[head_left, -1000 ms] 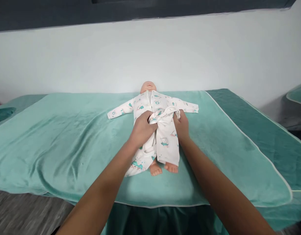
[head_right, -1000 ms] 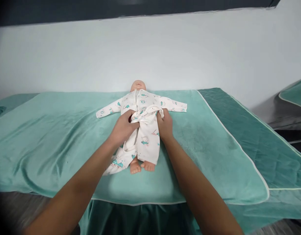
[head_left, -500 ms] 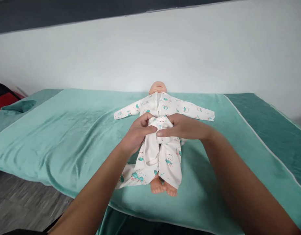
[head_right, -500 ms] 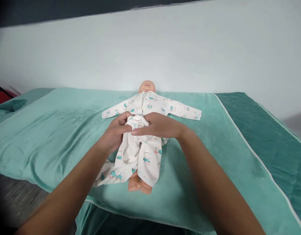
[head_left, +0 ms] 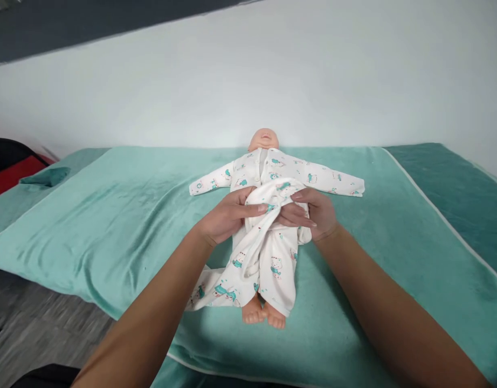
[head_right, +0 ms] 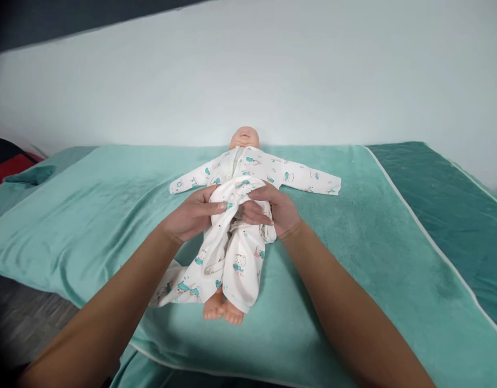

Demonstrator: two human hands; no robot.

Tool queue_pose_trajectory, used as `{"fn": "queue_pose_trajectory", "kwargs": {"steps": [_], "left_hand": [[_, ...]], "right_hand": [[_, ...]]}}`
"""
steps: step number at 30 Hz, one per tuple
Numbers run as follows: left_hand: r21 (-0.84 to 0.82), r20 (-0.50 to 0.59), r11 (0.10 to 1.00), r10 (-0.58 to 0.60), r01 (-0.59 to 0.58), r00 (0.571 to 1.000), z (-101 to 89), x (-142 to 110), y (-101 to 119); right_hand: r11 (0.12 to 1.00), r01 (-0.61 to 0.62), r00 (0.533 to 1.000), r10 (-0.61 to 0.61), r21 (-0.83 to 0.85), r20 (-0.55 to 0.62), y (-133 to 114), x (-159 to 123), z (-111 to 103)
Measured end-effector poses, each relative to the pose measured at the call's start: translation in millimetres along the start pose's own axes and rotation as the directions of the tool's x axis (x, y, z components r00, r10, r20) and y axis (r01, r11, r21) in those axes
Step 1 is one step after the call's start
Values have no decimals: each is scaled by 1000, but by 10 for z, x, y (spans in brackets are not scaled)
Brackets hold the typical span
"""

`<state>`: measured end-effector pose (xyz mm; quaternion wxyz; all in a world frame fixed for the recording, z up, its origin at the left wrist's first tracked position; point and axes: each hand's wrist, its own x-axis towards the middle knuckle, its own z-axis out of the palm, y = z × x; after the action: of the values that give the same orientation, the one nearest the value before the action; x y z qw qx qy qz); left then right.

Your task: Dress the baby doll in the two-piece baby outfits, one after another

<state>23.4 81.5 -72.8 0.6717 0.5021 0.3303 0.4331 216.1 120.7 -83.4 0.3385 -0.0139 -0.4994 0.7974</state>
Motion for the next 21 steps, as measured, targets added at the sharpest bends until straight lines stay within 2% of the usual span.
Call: {"fn": "queue_pose_trajectory", "kwargs": {"steps": [3, 5, 7, 10, 13, 18, 21], "left_hand": [[-7, -172, 996, 84, -86, 981, 121, 36, 35], [74, -291, 991, 127, -110, 948, 227, 43, 73], [181, -368, 979, 152, -89, 917, 329, 41, 102], [319, -456, 944, 228, -81, 860, 423, 41, 118], [418, -518, 905, 311, -81, 797, 432, 53, 114], [472, -539, 878, 358, -79, 762, 386, 88, 97], [470, -542, 878, 371, -94, 754, 376, 111, 75]], "right_hand": [[946, -123, 992, 126, -300, -11, -31, -8, 50], [850, -202, 976, 215, -486, -28, -44, -10, 113], [781, -233, 967, 251, -579, -50, -44, -5, 189], [771, -266, 964, 225, -579, -143, -22, 10, 299], [782, -318, 946, 226, -536, -232, 19, 17, 383], [826, -309, 946, 214, -471, -245, 84, 17, 471], [818, -303, 946, 197, -489, -256, 97, 19, 502]]}}
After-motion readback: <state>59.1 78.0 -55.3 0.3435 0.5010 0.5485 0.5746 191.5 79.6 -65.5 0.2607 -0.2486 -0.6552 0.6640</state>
